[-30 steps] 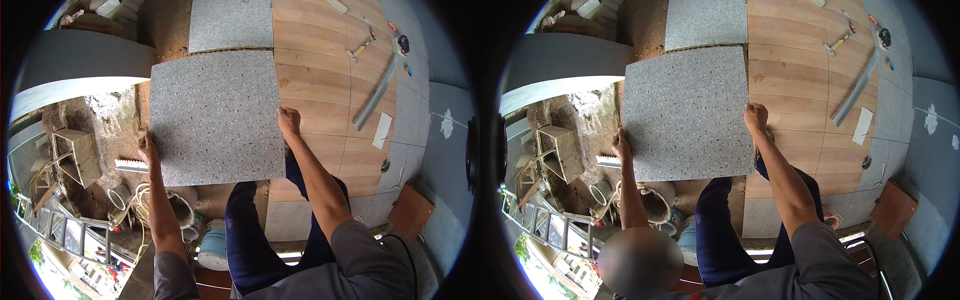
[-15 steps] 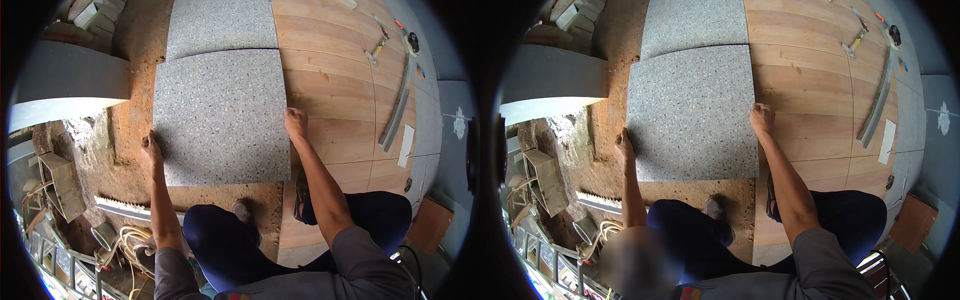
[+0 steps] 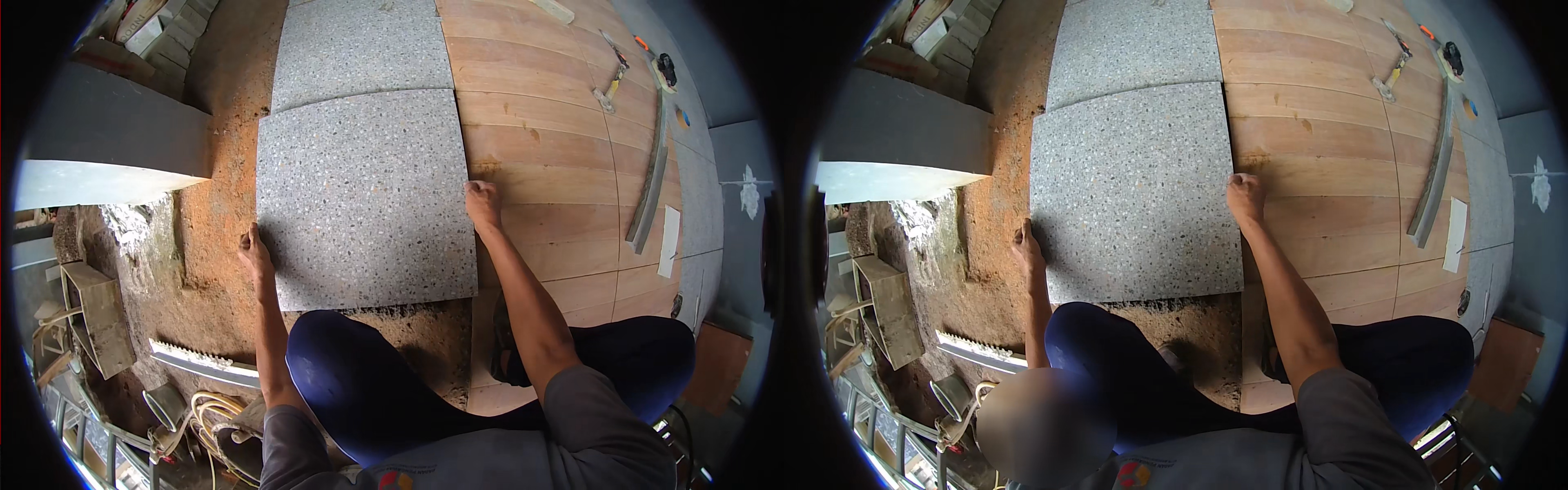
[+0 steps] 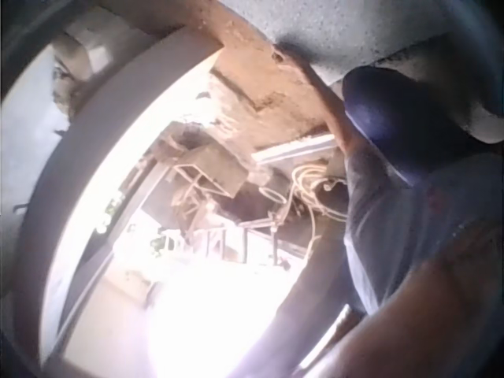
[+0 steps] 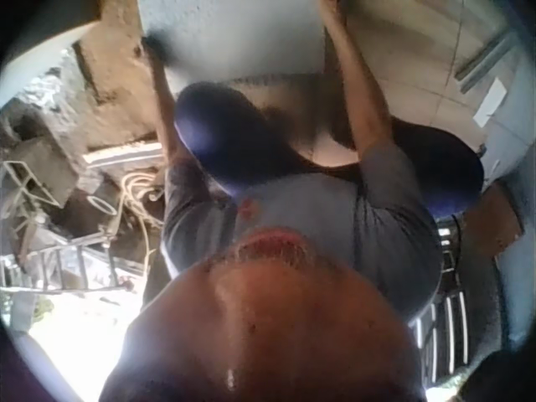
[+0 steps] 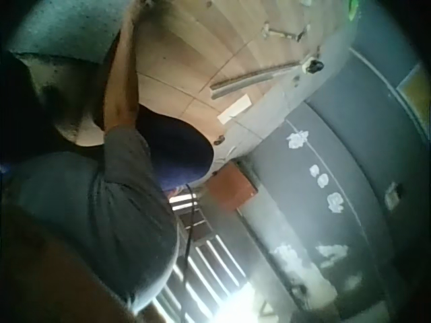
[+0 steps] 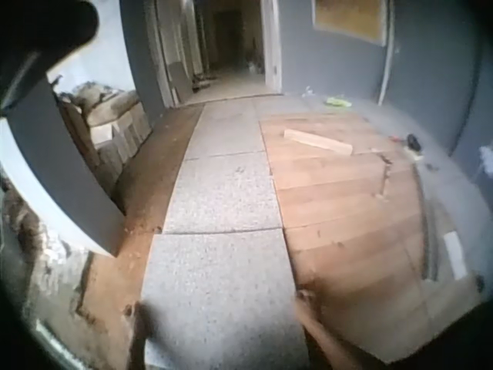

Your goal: Applying mortar to a floor tile and laying it on the ground, then tapping it into place with a mallet.

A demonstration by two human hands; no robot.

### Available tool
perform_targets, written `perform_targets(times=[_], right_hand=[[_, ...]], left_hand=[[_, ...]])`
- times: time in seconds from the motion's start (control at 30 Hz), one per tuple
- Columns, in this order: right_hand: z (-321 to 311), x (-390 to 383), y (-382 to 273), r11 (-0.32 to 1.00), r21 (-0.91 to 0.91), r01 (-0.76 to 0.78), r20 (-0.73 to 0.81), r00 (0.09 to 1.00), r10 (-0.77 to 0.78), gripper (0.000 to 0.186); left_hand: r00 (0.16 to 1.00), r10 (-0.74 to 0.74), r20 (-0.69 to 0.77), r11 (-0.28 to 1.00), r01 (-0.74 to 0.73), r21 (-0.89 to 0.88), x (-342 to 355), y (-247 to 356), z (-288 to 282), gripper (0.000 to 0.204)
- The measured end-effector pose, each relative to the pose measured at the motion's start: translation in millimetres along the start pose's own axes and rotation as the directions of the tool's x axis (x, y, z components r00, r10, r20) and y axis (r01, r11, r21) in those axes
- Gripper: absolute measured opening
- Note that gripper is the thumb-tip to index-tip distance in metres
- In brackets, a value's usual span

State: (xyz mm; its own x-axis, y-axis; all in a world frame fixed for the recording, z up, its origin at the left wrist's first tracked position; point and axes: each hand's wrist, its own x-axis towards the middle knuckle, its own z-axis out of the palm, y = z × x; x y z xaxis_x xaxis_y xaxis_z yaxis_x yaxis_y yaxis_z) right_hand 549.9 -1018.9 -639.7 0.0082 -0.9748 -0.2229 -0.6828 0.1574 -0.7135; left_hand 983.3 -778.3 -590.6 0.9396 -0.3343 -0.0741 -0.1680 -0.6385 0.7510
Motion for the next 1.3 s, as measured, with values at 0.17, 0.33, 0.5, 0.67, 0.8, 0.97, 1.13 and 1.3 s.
perform_targets(times=[0.17, 0.33, 0.5, 0.67, 0.8, 0.97, 1.13, 1.3], right_hand=[[16.5, 4.8, 15.6, 0.991, -0.012, 0.135, -0.055, 0.989, -0.135, 0.036], [26.5, 7.2, 23.5, 0.985, -0.02, 0.17, -0.025, 0.985, -0.171, 0.035], [40.5, -3.6, -2.5, 0.988, -0.027, 0.152, -0.014, 0.988, -0.153, 0.033], [37.3, -11.1, 1.6, 0.994, 0.013, 0.105, 0.011, 0.994, -0.105, 0.036], [29.5, -7.5, 8.4, 1.0, -0.009, 0.018, 0.023, 1.0, -0.018, 0.038], [33.8, -5.2, 6.8, 0.994, 0.005, -0.107, 0.111, 0.988, 0.106, 0.037], [32.4, 4.1, 21.3, 0.992, -0.033, -0.118, 0.139, 0.983, 0.122, 0.038], [38.7, 1.7, 25.2, 0.995, -0.038, -0.089, 0.071, 0.993, 0.092, 0.04]], left_hand=[[1.0, 0.027, -0.007, 0.999, -0.027, 0.02, 22.3, -20.3, 10.9, 0.057], [1.0, -0.004, 0.023, 1.0, 0.004, -0.016, 25.2, -34.3, 15.2, 0.055], [0.996, -0.088, 0.025, 0.992, 0.09, -0.093, 38.8, -56.7, -10.6, 0.05], [0.998, -0.049, -0.036, 0.999, 0.048, -0.025, 39.2, -52.1, -4.3, 0.047], [0.998, -0.056, -0.036, 0.998, 0.056, -0.006, 27.9, -43.2, 3.2, 0.044], [0.998, 0.009, -0.066, 1.0, -0.01, -0.018, 42.2, -64.2, 0.1, 0.046], [0.999, -0.035, -0.021, 0.999, 0.035, 0.003, 35.3, -59.0, 9.8, 0.045], [1.0, -0.02, 0.011, 0.999, 0.021, -0.027, 37.8, -71.5, 9.6, 0.043]])
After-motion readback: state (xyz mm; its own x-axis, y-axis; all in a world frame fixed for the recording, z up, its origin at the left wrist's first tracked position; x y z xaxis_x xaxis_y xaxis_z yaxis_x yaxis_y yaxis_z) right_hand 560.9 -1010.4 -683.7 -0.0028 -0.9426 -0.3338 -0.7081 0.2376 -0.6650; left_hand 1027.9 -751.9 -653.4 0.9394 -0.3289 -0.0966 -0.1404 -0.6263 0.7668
